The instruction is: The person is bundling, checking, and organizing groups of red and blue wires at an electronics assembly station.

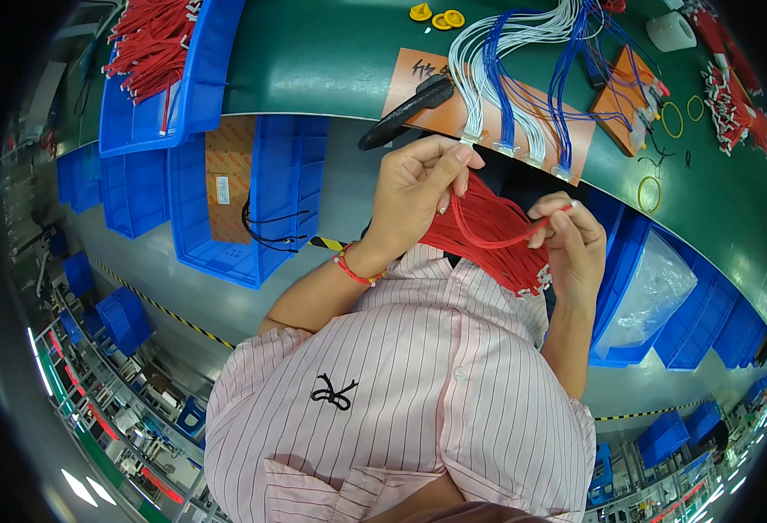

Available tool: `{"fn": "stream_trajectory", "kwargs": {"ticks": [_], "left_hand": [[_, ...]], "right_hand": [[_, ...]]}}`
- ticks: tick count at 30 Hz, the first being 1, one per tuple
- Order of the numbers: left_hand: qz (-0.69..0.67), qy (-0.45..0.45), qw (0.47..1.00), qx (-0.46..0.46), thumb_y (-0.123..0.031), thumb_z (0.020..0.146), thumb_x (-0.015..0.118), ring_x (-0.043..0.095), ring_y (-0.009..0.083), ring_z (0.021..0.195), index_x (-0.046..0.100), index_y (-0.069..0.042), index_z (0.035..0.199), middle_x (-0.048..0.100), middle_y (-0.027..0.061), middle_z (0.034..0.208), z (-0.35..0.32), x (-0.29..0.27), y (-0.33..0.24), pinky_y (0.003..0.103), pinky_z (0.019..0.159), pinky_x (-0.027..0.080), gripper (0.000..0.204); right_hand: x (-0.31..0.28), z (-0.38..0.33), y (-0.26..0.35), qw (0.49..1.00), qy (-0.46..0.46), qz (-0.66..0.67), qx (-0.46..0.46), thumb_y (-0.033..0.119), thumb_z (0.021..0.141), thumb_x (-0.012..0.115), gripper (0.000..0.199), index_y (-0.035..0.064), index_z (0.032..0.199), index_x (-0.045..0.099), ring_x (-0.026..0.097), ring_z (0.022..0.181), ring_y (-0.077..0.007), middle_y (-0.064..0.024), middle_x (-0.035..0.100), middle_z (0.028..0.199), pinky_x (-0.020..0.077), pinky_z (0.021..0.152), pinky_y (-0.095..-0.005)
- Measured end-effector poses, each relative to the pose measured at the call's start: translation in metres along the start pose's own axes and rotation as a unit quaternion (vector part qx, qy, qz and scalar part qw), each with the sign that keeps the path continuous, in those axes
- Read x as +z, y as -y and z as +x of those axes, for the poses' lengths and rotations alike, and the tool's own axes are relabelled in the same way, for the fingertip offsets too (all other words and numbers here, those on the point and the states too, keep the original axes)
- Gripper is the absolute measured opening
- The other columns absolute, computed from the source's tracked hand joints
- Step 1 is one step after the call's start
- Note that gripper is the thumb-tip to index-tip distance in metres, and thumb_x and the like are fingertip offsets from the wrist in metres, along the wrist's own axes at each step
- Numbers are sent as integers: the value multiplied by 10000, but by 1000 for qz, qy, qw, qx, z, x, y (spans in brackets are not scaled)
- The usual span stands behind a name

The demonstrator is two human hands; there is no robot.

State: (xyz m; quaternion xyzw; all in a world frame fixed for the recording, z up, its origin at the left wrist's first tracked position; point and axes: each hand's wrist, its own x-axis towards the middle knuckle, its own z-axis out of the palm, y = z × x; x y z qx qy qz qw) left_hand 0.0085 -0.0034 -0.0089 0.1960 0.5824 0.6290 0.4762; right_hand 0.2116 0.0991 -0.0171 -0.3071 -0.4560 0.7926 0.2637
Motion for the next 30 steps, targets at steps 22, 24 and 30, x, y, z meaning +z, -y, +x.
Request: {"fn": "stream_trajectory", "kwargs": {"ticks": [22, 24, 30], "left_hand": [[-24, 55, 998, -31, -213, 1011, 519, 573, 104, 846, 682, 39, 1094, 679, 69, 961, -1, -23, -2, 276, 833, 464, 311], [-23, 60, 998, -26, -211, 1009, 519, 572, 106, 848, 680, 40, 1088, 673, 67, 957, -2, -26, 1, 277, 836, 462, 308], [-19, 63, 998, -16, -210, 1013, 510, 577, 112, 864, 678, 40, 1082, 667, 66, 956, -3, -29, 0, 281, 848, 460, 309]], "right_hand": [[19, 13, 10, 985, -59, -158, -25, 136, 999, 538, 257, -47, 972, 718, 506, 580, -68, -48, 610, 692, 420, 536, -210], [19, 13, 11, 985, -61, -159, -22, 143, 996, 537, 267, -48, 963, 720, 505, 582, -67, -48, 607, 687, 417, 535, -213], [20, 15, 13, 995, -68, -70, 15, 197, 996, 533, 315, -50, 979, 728, 502, 581, -77, -39, 588, 663, 407, 544, -221]]}}
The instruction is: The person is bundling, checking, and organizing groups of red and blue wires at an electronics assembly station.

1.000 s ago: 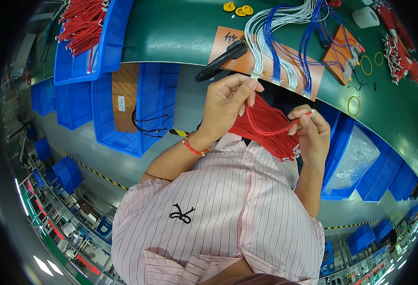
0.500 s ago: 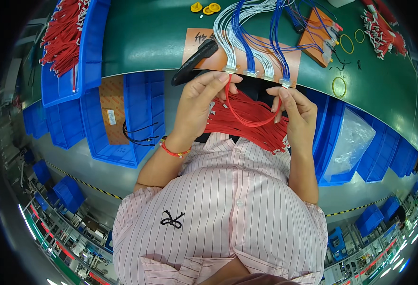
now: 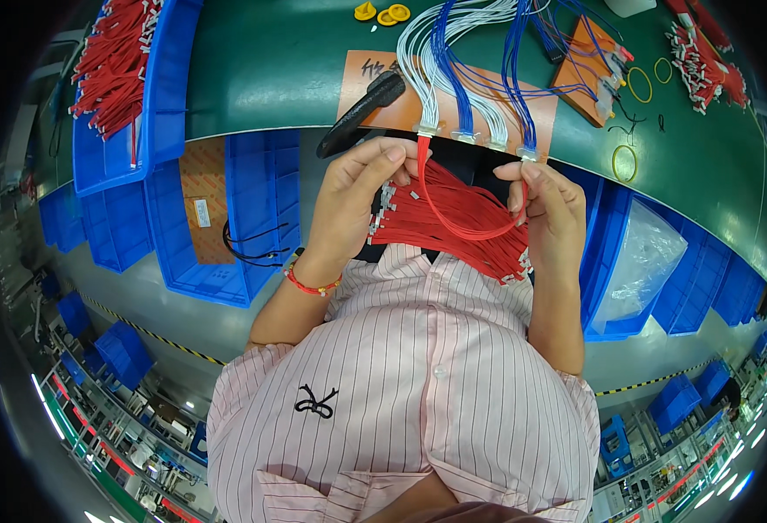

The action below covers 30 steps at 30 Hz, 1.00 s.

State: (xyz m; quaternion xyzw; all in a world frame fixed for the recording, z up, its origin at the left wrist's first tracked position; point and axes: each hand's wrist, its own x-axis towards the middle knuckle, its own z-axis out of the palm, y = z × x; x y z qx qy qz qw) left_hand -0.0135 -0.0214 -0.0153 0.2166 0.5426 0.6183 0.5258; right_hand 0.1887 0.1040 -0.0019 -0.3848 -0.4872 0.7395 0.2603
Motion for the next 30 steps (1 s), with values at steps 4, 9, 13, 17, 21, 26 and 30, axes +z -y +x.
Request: {"fn": "stream_trajectory", "kwargs": {"ticks": [4, 9, 13, 17, 21, 26, 30], "left_hand": [[-1, 2, 1000, -2, -216, 1014, 509, 597, 128, 897, 676, 39, 1087, 676, 82, 975, 2, 6, -4, 291, 871, 467, 314], [-70, 43, 996, -40, -239, 1025, 485, 621, 158, 899, 668, 57, 1096, 677, 104, 969, 11, 19, -9, 311, 892, 481, 355], [-113, 71, 988, -79, -262, 1045, 447, 623, 155, 816, 672, 76, 1042, 661, 92, 869, 13, 20, -12, 289, 805, 496, 407], [-166, 78, 981, -61, -293, 1053, 449, 585, 121, 700, 678, 71, 997, 612, 50, 773, 16, 28, -3, 251, 714, 485, 434], [-174, 66, 981, -54, -338, 1054, 449, 501, 84, 602, 677, 44, 969, 521, -1, 672, 12, 34, -4, 246, 646, 456, 453], [-198, 79, 973, -86, -336, 1060, 439, 396, 59, 521, 640, 14, 882, 422, -35, 577, 12, 30, -2, 238, 563, 400, 441], [-274, 127, 937, -174, -338, 1069, 420, 313, 52, 477, 597, -3, 828, 342, -58, 557, -13, 36, -5, 220, 481, 308, 450]], "right_hand": [[-2, 1, -9, 991, 11, 128, 39, 226, 1006, 525, 347, -67, 1049, 706, 515, 607, -103, -40, 590, 685, 423, 615, -221], [-8, 5, -19, 980, 44, 190, 50, 243, 1016, 511, 373, -83, 1099, 673, 556, 745, -137, -62, 619, 811, 460, 734, -277], [-9, -7, -29, 999, 29, -23, -16, 192, 980, 547, 291, -57, 1066, 671, 585, 856, -194, -88, 638, 904, 477, 806, -353], [18, -3, -43, 878, 67, -399, -257, 35, 816, 676, 162, 13, 976, 672, 587, 915, -320, -140, 617, 957, 469, 814, -407], [35, 5, -55, 797, 112, -533, -262, 98, 778, 704, 201, 9, 954, 662, 535, 946, -344, -166, 567, 1013, 430, 766, -438], [33, 11, -58, 835, 117, -471, -260, 70, 778, 696, 269, -5, 1033, 655, 535, 947, -347, -159, 576, 1000, 435, 801, -438], [27, 11, -50, 919, 117, -329, -186, 30, 852, 667, 167, -22, 1006, 629, 595, 891, -225, -100, 625, 941, 478, 826, -351]]}}
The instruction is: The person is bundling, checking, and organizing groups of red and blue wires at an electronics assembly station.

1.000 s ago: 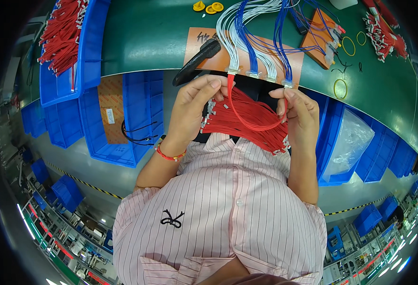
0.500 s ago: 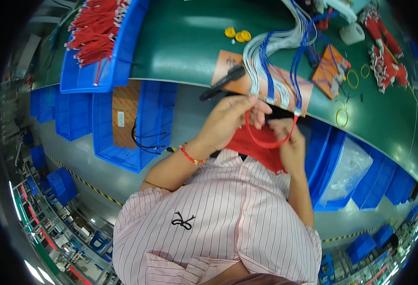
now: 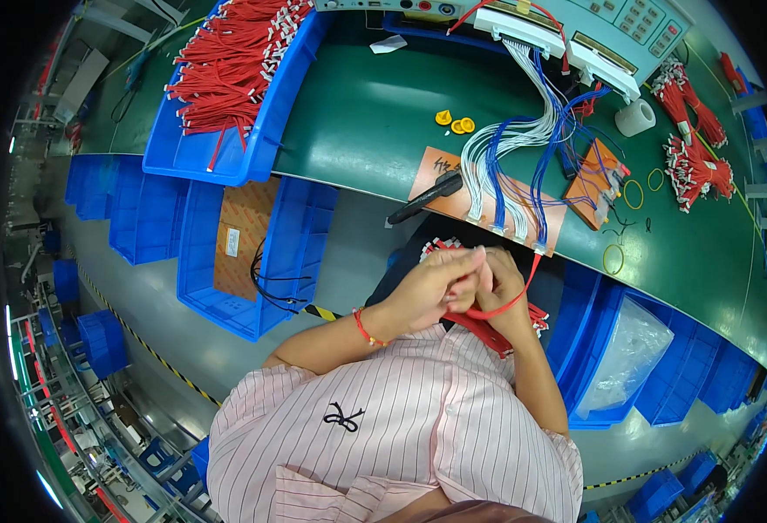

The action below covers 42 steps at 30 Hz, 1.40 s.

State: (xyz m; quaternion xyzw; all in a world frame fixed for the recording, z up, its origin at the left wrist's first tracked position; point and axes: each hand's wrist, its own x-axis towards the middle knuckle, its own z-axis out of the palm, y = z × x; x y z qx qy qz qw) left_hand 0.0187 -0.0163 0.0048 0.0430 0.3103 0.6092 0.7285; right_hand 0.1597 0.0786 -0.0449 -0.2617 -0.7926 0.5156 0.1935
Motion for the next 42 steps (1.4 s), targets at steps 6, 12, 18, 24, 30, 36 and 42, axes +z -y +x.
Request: {"fn": "stream_trajectory", "kwargs": {"ticks": [6, 12, 18, 24, 30, 36, 42], "left_hand": [[-52, 71, 989, -118, -339, 1064, 432, 244, 37, 462, 598, -12, 843, 304, -72, 565, -30, -5, 17, 230, 433, 197, 428], [132, -82, 984, 88, -262, 1032, 526, 250, 12, 509, 635, 13, 1135, 330, -83, 622, -27, -7, 7, 206, 455, 196, 314], [138, -40, 987, 79, -224, 1045, 501, 258, -1, 524, 443, 1, 1450, 377, -87, 680, -11, 2, 7, 194, 466, 202, 468], [228, -23, 967, 111, -226, 1048, 503, 281, 8, 536, 525, -7, 1390, 433, -65, 713, -4, 4, 10, 204, 476, 227, 407], [181, 59, 978, 90, -167, 1017, 564, 326, 4, 561, 658, -5, 1179, 470, -44, 816, -1, -1, 4, 198, 484, 250, 247], [15, 26, 992, 123, -154, 1025, 526, 283, 5, 491, 611, 9, 1006, 531, 15, 875, 7, -19, 0, 198, 436, 201, 185], [109, -83, 977, 163, -183, 1023, 539, 248, -7, 468, 641, 0, 949, 517, -3, 779, 13, -23, -1, 186, 423, 188, 222]], "right_hand": [[-18, -7, 20, 940, 5, 291, 178, 143, 981, 621, 139, 5, 975, 605, 538, 727, -46, -9, 610, 820, 434, 636, -197], [-29, -5, 39, 925, -8, 339, 172, 196, 984, 622, 204, -3, 1025, 630, 421, 611, 0, 7, 601, 792, 297, 525, -167], [-17, -3, 52, 932, -12, 335, 138, 117, 993, 595, 146, -16, 1045, 626, 518, 729, -37, -2, 620, 853, 428, 680, -191], [-27, -7, 49, 925, -2, 345, 160, 130, 1004, 579, 132, 10, 1027, 628, 480, 678, -17, 20, 574, 785, 394, 621, -176], [-50, -9, 33, 857, 133, 452, 207, 179, 996, 593, 168, 21, 1031, 636, 430, 566, -31, 3, 548, 714, 332, 500, -181], [-68, -25, 12, 944, 103, 231, 211, 79, 974, 588, 164, -6, 1103, 643, 545, 753, -62, -25, 628, 871, 459, 675, -224], [-79, -41, -10, 989, 30, -106, 102, 41, 973, 566, 133, -11, 1057, 655, 581, 767, -106, -29, 636, 879, 477, 715, -248]]}}
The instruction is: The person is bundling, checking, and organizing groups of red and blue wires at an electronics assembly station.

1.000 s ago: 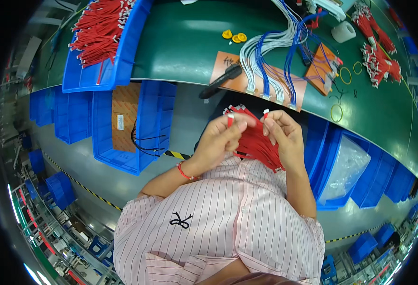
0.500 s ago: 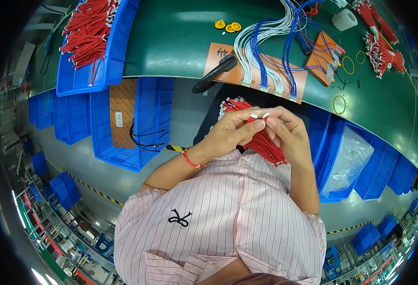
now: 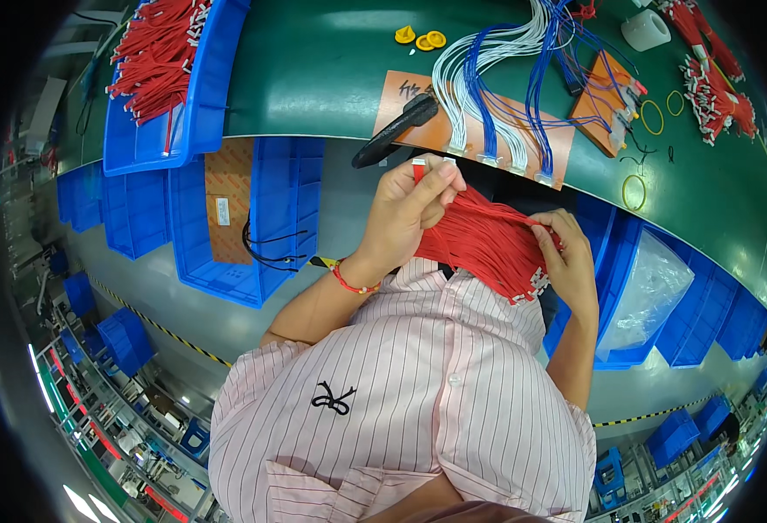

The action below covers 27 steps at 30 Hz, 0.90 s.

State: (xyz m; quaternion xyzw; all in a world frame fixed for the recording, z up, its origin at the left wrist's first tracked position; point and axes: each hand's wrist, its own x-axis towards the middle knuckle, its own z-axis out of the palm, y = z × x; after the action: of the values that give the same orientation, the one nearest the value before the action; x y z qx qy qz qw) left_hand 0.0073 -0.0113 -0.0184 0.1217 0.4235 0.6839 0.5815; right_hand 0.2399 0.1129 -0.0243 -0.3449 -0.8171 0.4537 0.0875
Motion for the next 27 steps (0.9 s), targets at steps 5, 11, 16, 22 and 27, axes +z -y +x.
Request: {"fn": "stream_trajectory", "kwargs": {"ticks": [5, 11, 16, 22, 27], "left_hand": [[100, -55, 993, 20, -207, 995, 603, 253, -12, 484, 685, 17, 977, 465, -48, 681, 3, 4, -2, 195, 427, 186, 238], [163, -83, 982, 47, -206, 977, 633, 259, -11, 490, 698, 28, 956, 470, -58, 652, 4, 8, -6, 197, 435, 175, 243], [92, -105, 989, 41, -183, 965, 643, 291, -8, 520, 698, 37, 941, 486, -53, 660, 5, 14, -2, 193, 447, 187, 228], [61, -104, 991, 51, -175, 953, 655, 304, 2, 530, 699, 43, 926, 480, -43, 665, 6, 17, -3, 192, 454, 199, 223], [33, -87, 995, 28, -160, 971, 621, 302, 2, 506, 690, 49, 970, 521, -25, 692, 8, 13, -4, 188, 441, 206, 220]], "right_hand": [[0, -3, 0, 946, -20, 307, 98, 46, 957, 585, 143, -20, 1075, 633, 604, 755, -141, -61, 647, 873, 498, 730, -271], [3, -5, -8, 827, -13, 561, 5, 71, 918, 636, 198, -36, 1084, 639, 620, 752, -151, -89, 625, 856, 516, 720, -292], [21, 9, 19, 863, -65, 499, 35, 63, 917, 639, 152, -48, 1006, 693, 601, 767, -150, -95, 615, 875, 502, 716, -282], [25, 19, 41, 893, -151, 417, 82, 117, 968, 619, 187, -40, 1019, 706, 575, 634, -103, -100, 689, 863, 485, 691, -248], [31, 21, 45, 883, -177, 426, 85, 156, 978, 622, 220, -41, 1028, 705, 578, 638, -102, -102, 692, 867, 482, 674, -245]]}}
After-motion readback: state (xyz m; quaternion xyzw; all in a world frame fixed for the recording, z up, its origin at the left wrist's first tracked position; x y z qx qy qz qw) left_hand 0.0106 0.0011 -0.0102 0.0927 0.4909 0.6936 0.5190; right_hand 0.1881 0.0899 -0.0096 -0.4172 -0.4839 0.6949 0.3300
